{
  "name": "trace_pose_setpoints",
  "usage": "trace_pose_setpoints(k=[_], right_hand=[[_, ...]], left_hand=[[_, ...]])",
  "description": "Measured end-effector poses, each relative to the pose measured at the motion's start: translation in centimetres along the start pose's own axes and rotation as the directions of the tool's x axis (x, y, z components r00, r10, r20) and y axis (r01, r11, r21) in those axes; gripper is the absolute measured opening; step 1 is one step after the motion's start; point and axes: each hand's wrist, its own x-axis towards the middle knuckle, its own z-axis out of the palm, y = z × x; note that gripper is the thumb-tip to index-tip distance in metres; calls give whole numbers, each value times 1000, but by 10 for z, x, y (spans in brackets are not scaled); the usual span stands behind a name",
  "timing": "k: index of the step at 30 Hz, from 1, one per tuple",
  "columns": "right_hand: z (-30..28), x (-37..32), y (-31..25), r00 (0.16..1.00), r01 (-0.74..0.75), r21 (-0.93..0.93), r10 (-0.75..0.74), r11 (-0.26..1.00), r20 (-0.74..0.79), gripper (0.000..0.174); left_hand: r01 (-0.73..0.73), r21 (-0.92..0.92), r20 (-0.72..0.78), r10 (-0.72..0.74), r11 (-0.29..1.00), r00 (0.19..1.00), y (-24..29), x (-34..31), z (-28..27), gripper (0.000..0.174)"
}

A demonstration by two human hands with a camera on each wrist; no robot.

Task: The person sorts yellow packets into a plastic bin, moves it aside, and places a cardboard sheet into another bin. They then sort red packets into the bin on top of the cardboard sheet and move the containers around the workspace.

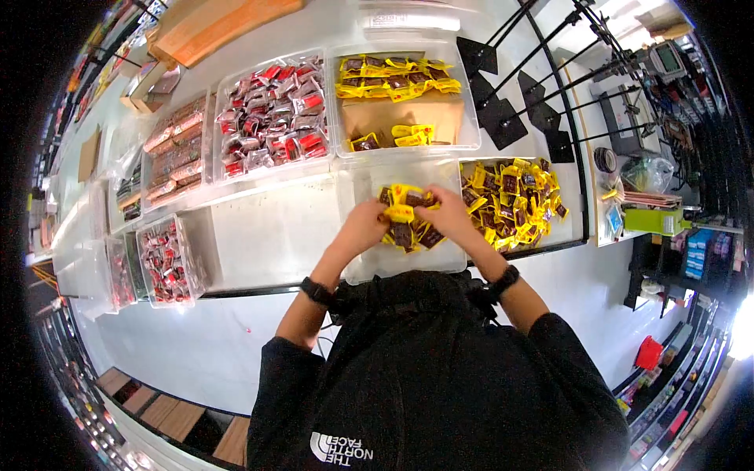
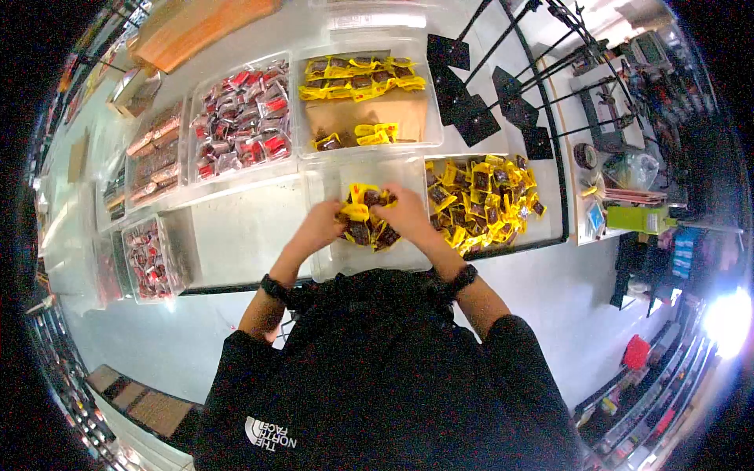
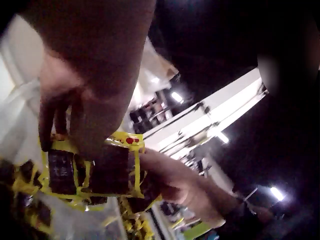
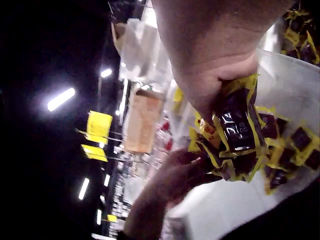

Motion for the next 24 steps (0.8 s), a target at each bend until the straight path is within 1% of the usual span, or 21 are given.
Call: trace_pose_setpoints(k=[1,2,3,4,5,6,7,8,10,11,13,14,15,17,18,19,20,21,22,23,24], right_hand=[[10,-1,12,1000,-2,6,2,1000,-10,39],[19,-2,20,999,-6,6,6,1000,45,39],[28,0,26,995,-7,11,6,1000,97,39],[36,2,32,997,-3,27,0,1000,80,39],[42,4,39,979,89,-159,-57,983,194,40],[46,7,47,946,195,-333,-87,923,312,41],[47,7,50,944,131,-452,28,882,329,44],[45,11,56,947,124,-449,29,885,319,44],[35,21,56,931,296,-228,-227,928,285,47],[15,25,29,933,280,-119,-242,953,265,38],[-13,40,-20,978,38,182,-73,983,195,29],[-31,48,-46,990,83,123,-97,989,107,26],[-44,59,-62,992,123,61,-125,990,21,23],[-48,97,-53,913,318,-177,-351,931,-209,21],[-49,113,-44,913,319,-175,-351,932,-209,21],[-48,128,-32,924,290,-315,-351,904,-155,24],[-48,140,-23,933,263,-449,-343,854,-106,29],[-46,148,-17,932,262,-446,-344,856,-112,29],[-45,154,-11,974,206,-438,-225,875,8,35],[-42,159,-4,986,148,-437,-100,887,131,42],[-40,160,-4,986,147,-434,-98,889,133,42]], left_hand=[[11,27,78,-14,1000,997,-20,4,20,16],[19,60,155,-28,998,987,-38,8,35,17],[9,77,162,-21,997,987,-50,10,47,17],[21,126,178,-43,992,983,-60,11,57,20],[32,177,192,-67,984,979,-66,12,58,24],[22,195,195,-61,981,979,-66,12,48,24],[19,182,237,-63,983,969,-61,12,38,26],[18,164,282,-64,986,957,-56,13,30,29],[-21,75,166,8,997,986,-35,25,-3,19],[-29,-1,87,29,1000,996,-9,30,-33,17],[-108,-55,-232,93,993,968,22,42,-73,11],[-106,-7,-350,97,994,932,29,52,-89,11],[-155,137,-405,198,978,893,29,64,-103,14],[-70,250,-323,151,966,934,2,97,-107,15],[-20,309,-261,106,951,959,-11,109,-105,17],[-19,313,-262,105,950,959,-13,114,-104,17],[-66,522,-117,148,851,982,-14,119,-104,15],[-137,694,37,155,706,987,-13,124,-104,15],[-140,697,41,155,703,987,-11,127,-101,15],[-114,712,24,139,693,990,-10,130,-97,14],[-87,725,6,120,684,993,-10,132,-92,14]])
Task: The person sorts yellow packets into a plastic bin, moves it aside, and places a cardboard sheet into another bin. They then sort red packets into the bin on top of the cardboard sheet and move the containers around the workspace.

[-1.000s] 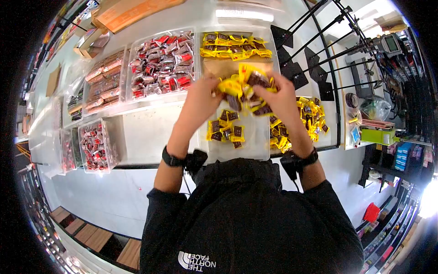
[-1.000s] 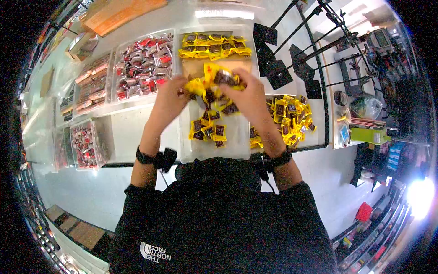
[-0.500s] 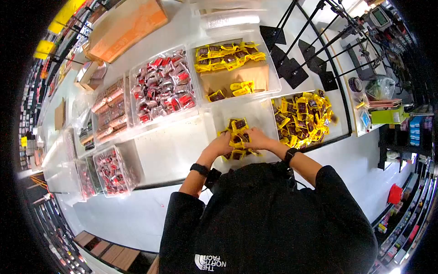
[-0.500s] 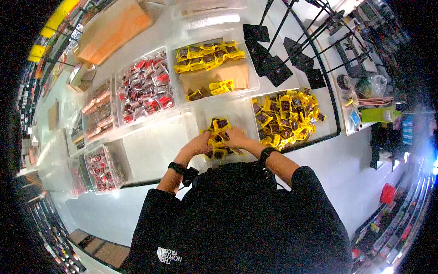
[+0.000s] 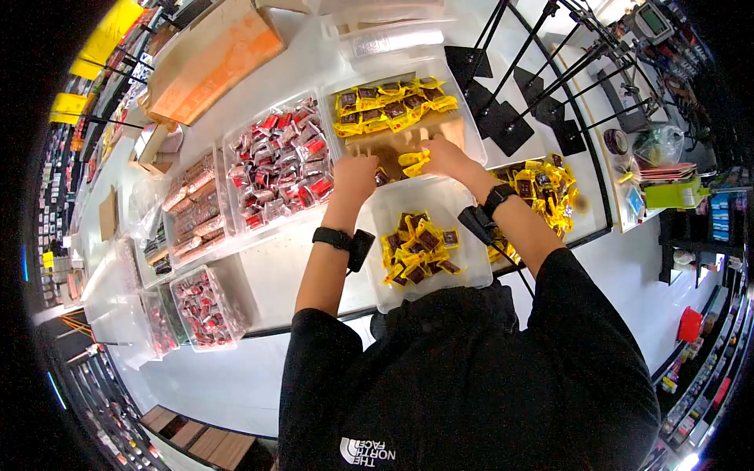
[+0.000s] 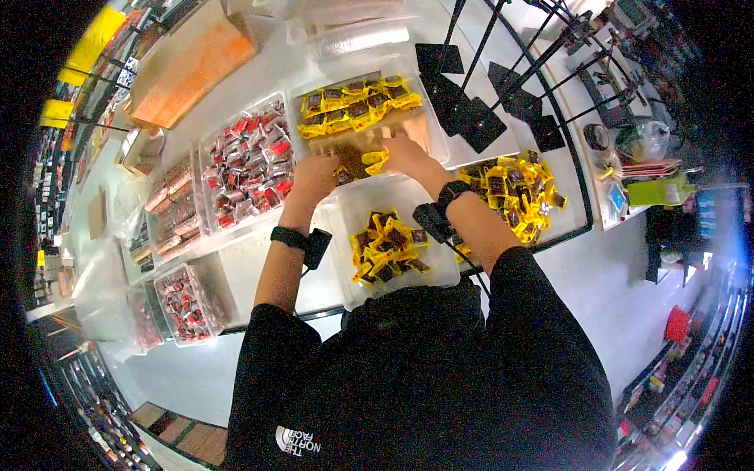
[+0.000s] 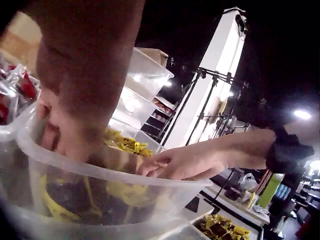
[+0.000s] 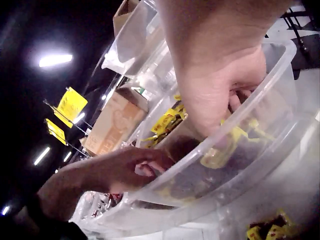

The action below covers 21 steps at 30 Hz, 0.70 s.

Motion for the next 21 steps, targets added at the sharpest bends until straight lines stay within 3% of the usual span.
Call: trace_pose_setpoints(k=[2,4,6,8,10,12,14,16,17,18,20,21], right_hand=[[4,4,-4,996,-88,-8,88,996,24,55],[9,8,-2,998,-65,-6,65,998,23,55],[9,9,-4,998,-54,-4,54,999,16,55],[9,10,-15,991,-49,-95,60,994,116,46],[20,15,-18,995,-51,-113,60,992,76,37],[15,15,-31,979,-189,-172,200,967,46,32],[1,14,-45,980,-122,-232,155,965,129,33],[1,16,-44,970,-58,-286,122,956,211,34],[6,21,-36,971,-36,-268,97,963,218,33],[10,23,-30,971,-16,-251,75,968,226,33],[12,24,-26,974,-30,-251,85,968,208,33],[13,23,-27,977,-41,-251,92,967,193,33]], left_hand=[[8,-31,-2,-8,999,1000,-1,5,11,15],[-91,-168,15,95,982,995,-5,12,24,15],[-91,-198,4,94,976,996,-8,18,31,14],[-91,-228,-12,91,969,996,-6,22,34,13],[-64,-244,-1,65,968,998,-1,14,19,10],[-14,-269,-27,7,963,1000,4,5,0,10],[33,-295,-61,-53,955,997,4,-5,-16,9],[57,-543,-315,-265,838,911,2,-18,-25,9],[-68,-554,-495,-262,830,829,-1,-23,-27,9],[-70,-553,-495,-260,830,829,0,-32,-36,9],[12,-892,-255,-525,452,812,8,-57,-60,7],[17,-920,-226,-564,392,794,10,-67,-62,6]])
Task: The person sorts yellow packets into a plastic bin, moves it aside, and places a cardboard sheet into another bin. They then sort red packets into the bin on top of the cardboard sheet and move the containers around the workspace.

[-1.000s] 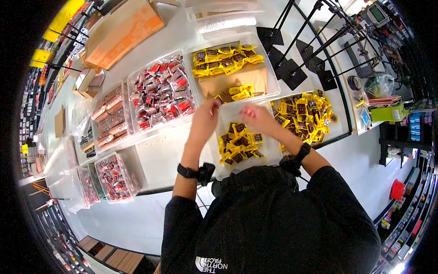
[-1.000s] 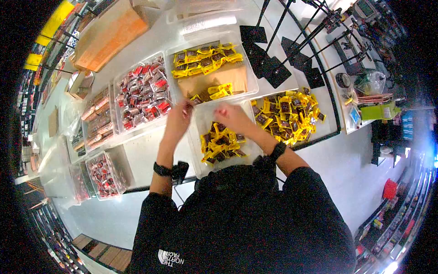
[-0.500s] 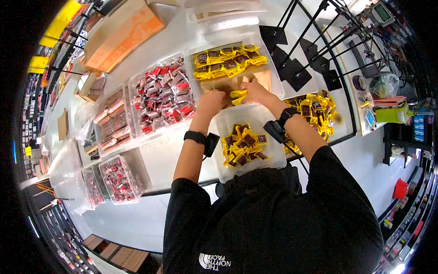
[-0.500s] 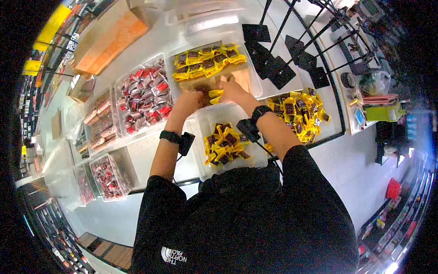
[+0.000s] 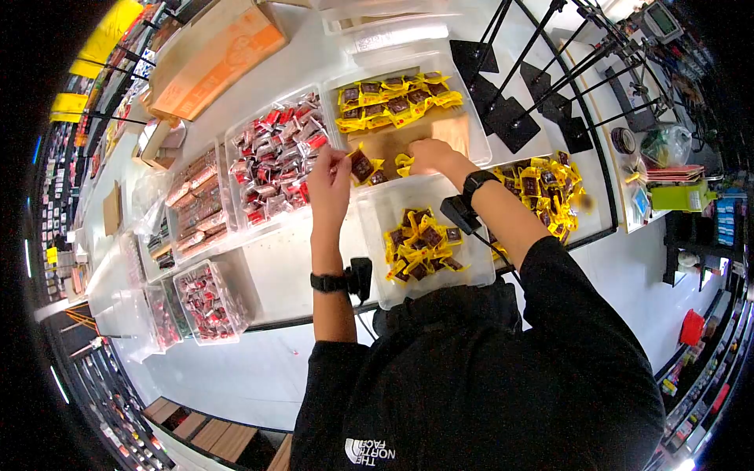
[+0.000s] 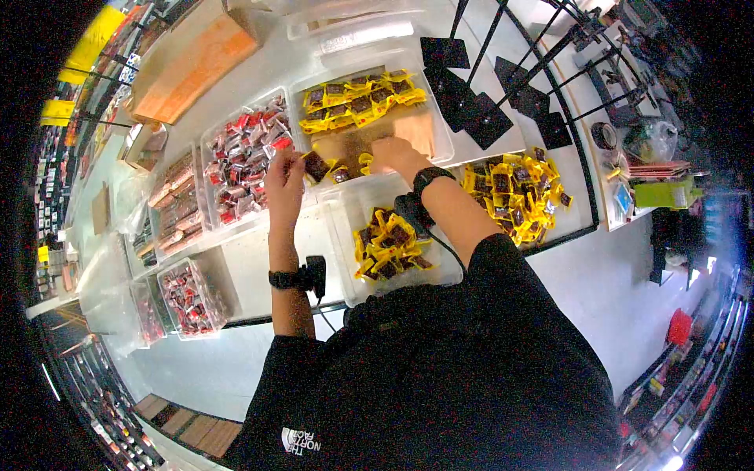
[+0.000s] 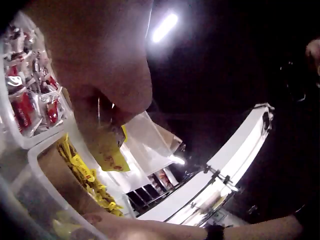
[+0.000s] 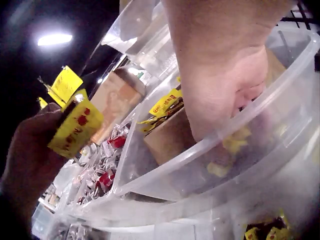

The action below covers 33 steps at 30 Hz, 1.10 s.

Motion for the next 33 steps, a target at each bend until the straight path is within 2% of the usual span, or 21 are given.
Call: trace_pose_setpoints(k=[1,3,5,9,10,11,13,15,16,17,18,20,21,22,23,24,25,26,27,31,33], right_hand=[[-4,-2,-4,1000,4,-1,-4,1000,-2,33],[-11,-6,-15,999,-33,-46,34,998,28,33],[-11,-5,-11,1000,-13,-28,13,1000,-6,31],[0,-1,0,988,69,1,-68,998,-141,25],[-3,-5,0,987,68,-3,-68,998,-143,25],[-4,-10,2,970,114,-14,-114,993,-214,21],[-17,-24,0,948,159,-28,-161,987,-274,18],[-27,-34,1,930,125,30,-107,992,-351,16],[-17,-25,13,879,190,61,-142,980,-455,16],[-20,-30,15,881,188,55,-143,981,-452,16],[-29,-38,15,834,204,124,-106,971,-542,18],[-45,-63,12,701,309,215,-69,926,-710,22],[-52,-78,9,705,306,210,-73,929,-705,22],[-58,-95,4,800,223,349,34,910,-599,22],[-58,-110,0,871,121,474,135,872,-472,21],[-44,-121,0,844,232,548,115,804,-525,22],[-26,-130,1,885,173,610,151,773,-442,24],[-20,-147,-4,925,85,569,148,818,-351,25],[-4,-156,-5,936,121,574,99,810,-337,25],[65,-173,-7,958,171,598,9,783,-286,21],[90,-170,-7,979,168,432,-98,886,-180,22]], left_hand=[[-2,1,-4,2,1000,1000,-4,-9,0,6],[-42,-127,160,62,991,985,-22,-31,6,5],[51,15,434,-52,999,899,-26,-56,19,8],[-164,208,712,-35,964,701,-60,-91,47,10],[-295,228,709,49,928,703,-63,-92,49,9],[-297,224,709,53,928,703,-68,-90,51,9],[-115,130,536,28,985,844,-49,-74,46,8],[-206,162,398,127,965,908,-27,-45,34,11],[-193,201,310,124,960,943,-16,-29,29,12],[-245,255,253,180,935,951,-16,-13,27,11],[-294,340,225,226,893,948,-25,4,29,11],[-349,529,340,184,774,922,-48,32,34,14],[-412,610,420,164,677,892,-62,40,38,15],[-411,606,418,167,681,893,-64,43,43,15],[-426,680,463,100,597,880,-65,45,49,16],[-448,740,503,29,502,864,-67,49,55,17],[-456,734,510,34,504,859,-73,53,62,17],[-449,745,536,-42,494,843,-81,55,69,17],[-443,755,559,-119,484,821,-87,55,75,17],[-496,715,589,-43,492,807,-94,61,75,16],[-489,744,572,-54,455,819,-89,61,73,16]])
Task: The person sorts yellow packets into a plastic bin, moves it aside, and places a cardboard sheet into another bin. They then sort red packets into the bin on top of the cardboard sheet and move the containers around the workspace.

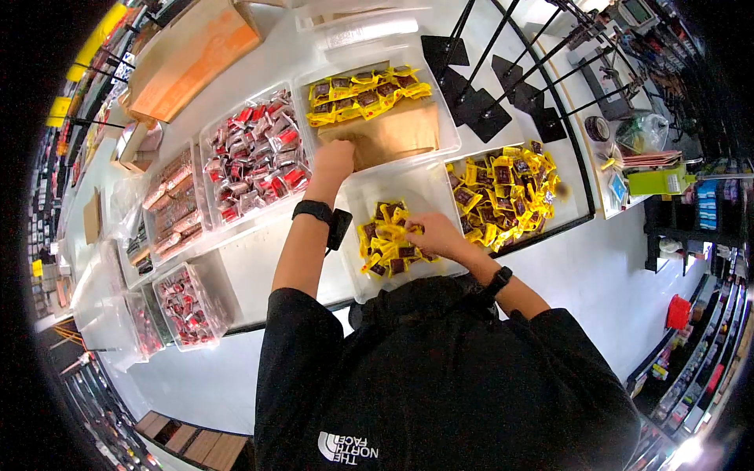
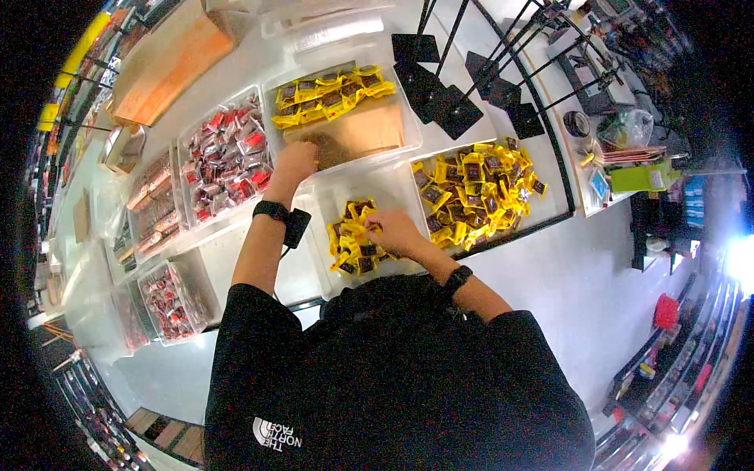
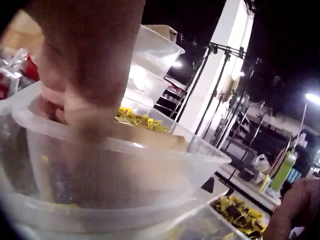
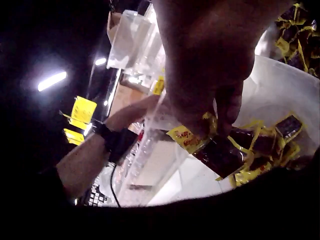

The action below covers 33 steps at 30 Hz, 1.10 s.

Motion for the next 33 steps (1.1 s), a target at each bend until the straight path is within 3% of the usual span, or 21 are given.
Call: trace_pose_setpoints(k=[4,7,9,10,12,14,16,17,18,19,20,22,23,24,25,26,27,28,30,32,33], right_hand=[[18,5,12,990,16,0,-16,1000,142,25],[29,7,23,983,-13,0,13,1000,184,32],[31,8,27,995,95,-64,-97,993,-22,37],[22,9,23,995,97,-62,-98,993,-19,37],[-13,12,6,987,-68,226,32,972,157,39],[-33,18,6,995,1,228,-24,974,100,34],[-54,25,4,983,-172,380,133,909,125,28],[-62,29,7,983,-170,378,130,910,130,28],[-73,34,8,993,-108,420,120,901,-1,25],[-84,42,9,984,-38,452,112,891,-137,23],[-94,49,9,984,-33,445,107,895,-141,23],[-118,65,-3,897,68,357,99,932,-431,25],[-125,78,-2,899,76,349,88,934,-430,25],[-132,94,0,870,101,241,32,965,-493,32],[-138,110,1,834,123,130,-32,984,-550,41],[-142,128,6,832,137,123,-47,983,-553,41],[-142,145,14,818,107,-103,-146,989,-556,48],[-143,157,15,807,70,-323,-244,944,-538,56],[-141,172,17,830,-14,-389,-206,921,-518,62],[-147,187,22,866,24,-508,-271,861,-420,60],[-151,193,23,888,84,-522,-302,849,-347,57]], left_hand=[[-7,23,31,7,1000,999,7,-5,-15,17],[-1,-31,-109,-2,1000,994,19,-24,-37,11],[-127,-459,-493,-133,880,860,27,-47,-57,10],[-123,-458,-491,-136,880,860,32,-62,-64,10],[-222,-751,-478,-281,622,832,45,-92,-72,11],[-192,-800,-371,-219,568,902,50,-114,-49,7],[-87,-817,-162,-82,570,983,60,-133,-29,8],[-70,-753,-103,-12,654,995,63,-139,-17,9],[-64,-680,-39,52,731,998,66,-143,-11,10],[-78,-647,-63,49,759,997,67,-144,-7,13],[-84,-647,-73,48,757,996,62,-137,-3,13],[-132,-789,-285,-166,601,944,51,-117,-19,14],[-49,-762,-285,-266,645,921,44,-104,-35,15],[-149,-751,-438,-316,644,842,33,-86,-44,17],[-95,-796,-379,-370,598,848,28,-73,-71,20],[-218,-659,-547,-260,720,796,6,-49,-62,29],[-216,-579,-552,-183,786,814,-6,-32,-70,42],[-215,-577,-560,-190,788,806,-12,-19,-72,42],[-42,-447,-452,-185,894,873,-24,7,-68,50],[-40,-418,-403,-146,907,903,-43,31,-43,55],[-46,-173,-407,-29,984,913,-45,32,-43,56]])
